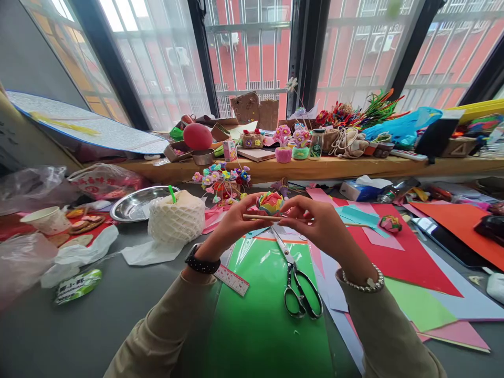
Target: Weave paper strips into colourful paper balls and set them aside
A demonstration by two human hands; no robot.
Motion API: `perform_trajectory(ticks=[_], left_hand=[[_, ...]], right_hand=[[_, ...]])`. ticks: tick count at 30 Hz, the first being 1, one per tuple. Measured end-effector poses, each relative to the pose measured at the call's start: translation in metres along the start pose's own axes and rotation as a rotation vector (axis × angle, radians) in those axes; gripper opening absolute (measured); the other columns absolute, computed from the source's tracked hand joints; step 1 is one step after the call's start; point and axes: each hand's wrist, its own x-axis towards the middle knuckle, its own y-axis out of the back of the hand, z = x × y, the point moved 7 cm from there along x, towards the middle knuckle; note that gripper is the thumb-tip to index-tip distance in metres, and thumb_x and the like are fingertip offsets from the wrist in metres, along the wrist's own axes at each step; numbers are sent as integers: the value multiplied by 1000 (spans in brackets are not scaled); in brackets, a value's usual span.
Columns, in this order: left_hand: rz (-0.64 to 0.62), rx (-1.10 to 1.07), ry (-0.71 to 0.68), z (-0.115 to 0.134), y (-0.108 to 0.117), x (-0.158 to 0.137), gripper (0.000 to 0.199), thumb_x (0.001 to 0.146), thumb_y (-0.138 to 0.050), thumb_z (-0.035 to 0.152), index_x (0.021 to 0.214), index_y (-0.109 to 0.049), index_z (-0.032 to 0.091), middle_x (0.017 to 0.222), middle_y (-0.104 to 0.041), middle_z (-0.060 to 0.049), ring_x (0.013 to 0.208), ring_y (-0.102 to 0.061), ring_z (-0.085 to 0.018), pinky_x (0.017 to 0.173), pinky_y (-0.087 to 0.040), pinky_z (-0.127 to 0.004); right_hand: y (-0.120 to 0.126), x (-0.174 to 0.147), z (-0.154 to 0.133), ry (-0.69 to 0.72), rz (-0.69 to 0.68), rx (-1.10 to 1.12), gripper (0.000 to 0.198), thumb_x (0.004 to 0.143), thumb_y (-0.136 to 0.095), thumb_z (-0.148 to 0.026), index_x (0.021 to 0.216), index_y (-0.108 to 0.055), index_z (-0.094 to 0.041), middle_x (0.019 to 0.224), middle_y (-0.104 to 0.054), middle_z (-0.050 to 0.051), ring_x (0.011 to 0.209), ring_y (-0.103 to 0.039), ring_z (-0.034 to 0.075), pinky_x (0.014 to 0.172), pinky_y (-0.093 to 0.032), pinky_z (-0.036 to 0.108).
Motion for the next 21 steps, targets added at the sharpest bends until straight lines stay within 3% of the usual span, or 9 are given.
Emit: perform_trajectory(ticks=[8, 14, 21], left_hand=[[-8, -10, 21, -2, -1, 0, 54, 60, -69, 19, 110, -48, 14, 107, -57, -10, 88, -60, -18, 75, -49, -29], [-4, -24, 34, -3, -1, 0, 53, 60, -69, 20, 108, -50, 16, 107, -57, -10, 85, -60, -17, 74, -49, -30], [-12, -60, 107, -14, -2, 1, 50, 58, -71, 21, 102, -50, 14, 99, -59, -9, 83, -61, -16, 73, -49, -30]], right_hand=[[-3, 2, 4, -32, -52, 39, 31, 69, -60, -45, 84, -57, -18, 62, -57, 0, 57, -54, 12, 52, -45, 24], [-6, 1, -1, 10, -94, 7, 22, 72, -58, -42, 72, -58, -19, 67, -58, 1, 58, -52, 11, 51, -44, 22], [-1, 1, -13, 115, 41, -82, 16, 74, -57, -35, 70, -59, -20, 74, -58, 3, 66, -53, 12, 55, -45, 23]])
